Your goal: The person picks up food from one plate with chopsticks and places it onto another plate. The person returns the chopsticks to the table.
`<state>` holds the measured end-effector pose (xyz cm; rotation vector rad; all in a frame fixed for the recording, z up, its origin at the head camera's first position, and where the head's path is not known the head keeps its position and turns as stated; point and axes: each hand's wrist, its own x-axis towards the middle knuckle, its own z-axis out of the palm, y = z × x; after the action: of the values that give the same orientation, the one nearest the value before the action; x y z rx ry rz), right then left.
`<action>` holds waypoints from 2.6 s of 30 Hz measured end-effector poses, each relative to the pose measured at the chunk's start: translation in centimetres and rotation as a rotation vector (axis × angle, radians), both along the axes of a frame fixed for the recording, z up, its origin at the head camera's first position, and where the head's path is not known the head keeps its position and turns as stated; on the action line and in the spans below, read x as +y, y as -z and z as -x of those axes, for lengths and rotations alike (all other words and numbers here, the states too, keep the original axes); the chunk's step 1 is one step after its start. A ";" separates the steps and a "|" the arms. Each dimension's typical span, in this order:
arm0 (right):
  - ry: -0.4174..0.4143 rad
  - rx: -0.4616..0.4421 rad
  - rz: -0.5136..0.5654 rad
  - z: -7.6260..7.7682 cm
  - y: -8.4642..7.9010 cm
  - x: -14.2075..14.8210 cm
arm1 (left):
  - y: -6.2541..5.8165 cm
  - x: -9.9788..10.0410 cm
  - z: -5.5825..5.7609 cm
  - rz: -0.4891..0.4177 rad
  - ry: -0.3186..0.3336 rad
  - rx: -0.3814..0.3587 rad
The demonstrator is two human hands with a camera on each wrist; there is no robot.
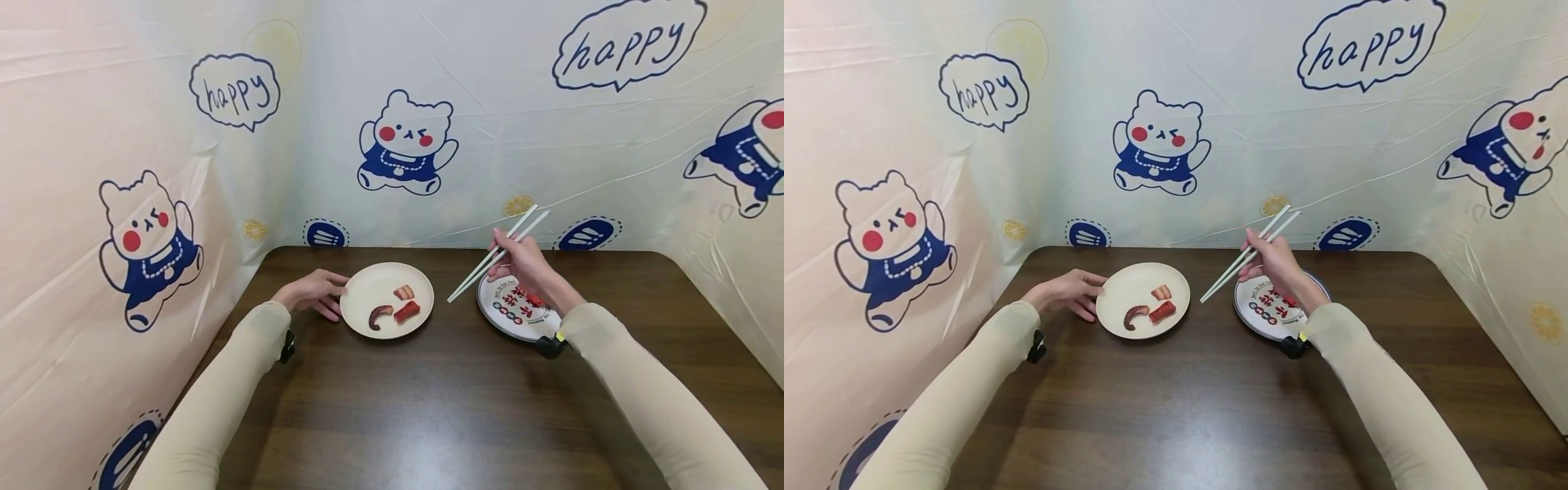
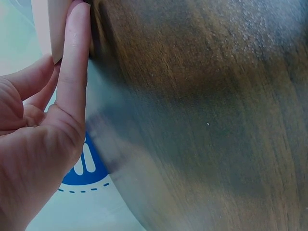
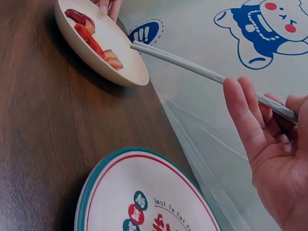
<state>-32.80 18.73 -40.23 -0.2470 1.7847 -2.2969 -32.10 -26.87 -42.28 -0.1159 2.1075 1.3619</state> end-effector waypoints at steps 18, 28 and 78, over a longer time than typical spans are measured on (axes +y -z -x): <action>-0.018 0.001 -0.032 -0.9 0.3 2.4 | 0.3 -0.1 0.2 -0.002 0.002 -0.002; -0.036 0.004 -0.014 -1.3 0.5 3.2 | 0.0 0.1 0.0 0.015 -0.002 0.004; 0.018 0.076 0.177 -3.9 1.2 10.4 | 0.4 -0.2 0.0 -0.025 0.004 0.006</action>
<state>-28.89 29.18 -41.41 -0.3529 1.6243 -2.4923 -32.13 -27.10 -42.72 -0.0970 2.0935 1.3873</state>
